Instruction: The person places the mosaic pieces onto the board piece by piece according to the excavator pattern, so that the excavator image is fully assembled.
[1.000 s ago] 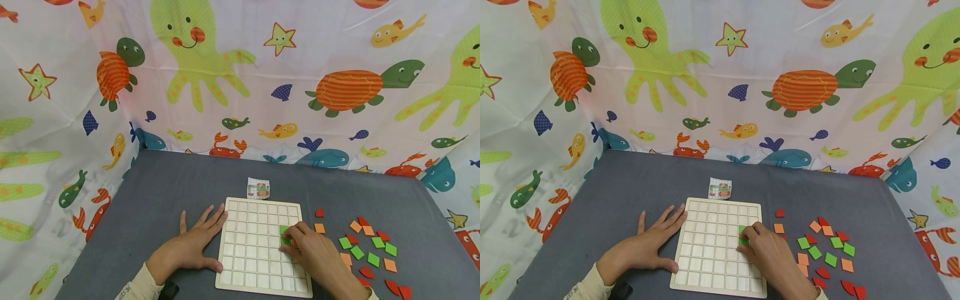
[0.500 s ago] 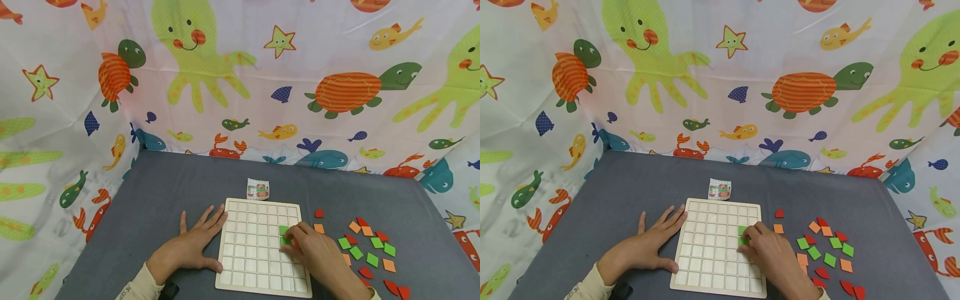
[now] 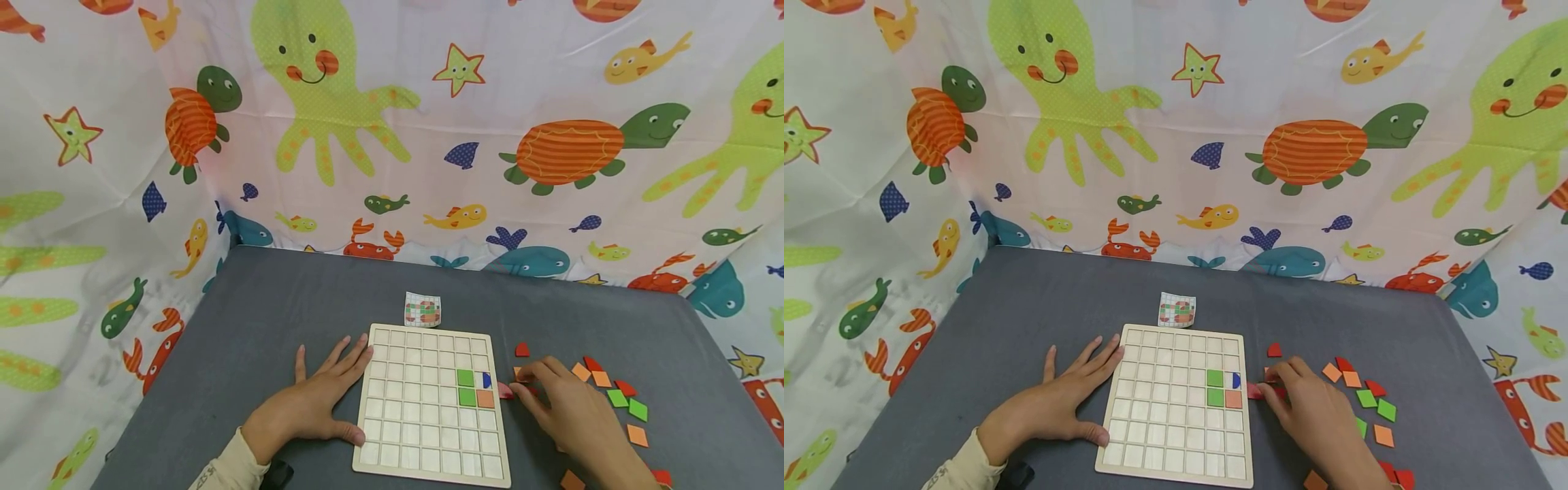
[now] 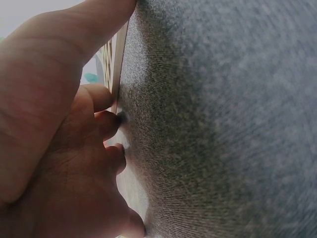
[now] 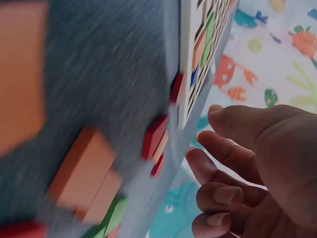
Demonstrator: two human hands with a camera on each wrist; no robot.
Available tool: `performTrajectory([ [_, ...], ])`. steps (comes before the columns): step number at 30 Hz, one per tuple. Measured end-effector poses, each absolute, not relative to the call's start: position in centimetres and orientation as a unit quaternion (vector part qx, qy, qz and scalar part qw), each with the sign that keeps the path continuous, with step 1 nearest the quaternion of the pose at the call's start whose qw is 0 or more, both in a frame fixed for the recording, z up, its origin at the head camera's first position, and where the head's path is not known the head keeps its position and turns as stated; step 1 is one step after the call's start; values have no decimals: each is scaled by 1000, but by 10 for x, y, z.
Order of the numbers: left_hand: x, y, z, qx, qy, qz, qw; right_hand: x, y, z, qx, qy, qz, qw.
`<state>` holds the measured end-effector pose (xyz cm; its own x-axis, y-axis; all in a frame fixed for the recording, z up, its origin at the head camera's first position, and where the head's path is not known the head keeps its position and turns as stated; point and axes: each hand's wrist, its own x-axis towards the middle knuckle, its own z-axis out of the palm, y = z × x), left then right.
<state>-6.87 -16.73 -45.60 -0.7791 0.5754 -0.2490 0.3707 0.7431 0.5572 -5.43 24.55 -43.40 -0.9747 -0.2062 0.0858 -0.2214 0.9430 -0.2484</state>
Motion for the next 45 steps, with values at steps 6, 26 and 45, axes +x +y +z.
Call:
performTrajectory([
  [6, -70, -166, -455, 262, 909, 248, 210, -50, 274, -435, 77, -989, 124, 4],
  [26, -69, -169, -456, 256, 913, 243, 203, -53, 303, -443, 12, -991, 100, -88],
  [45, -68, -166, -455, 261, 910, 247, 206, -51, 307, -446, 21, -992, 107, -65],
])
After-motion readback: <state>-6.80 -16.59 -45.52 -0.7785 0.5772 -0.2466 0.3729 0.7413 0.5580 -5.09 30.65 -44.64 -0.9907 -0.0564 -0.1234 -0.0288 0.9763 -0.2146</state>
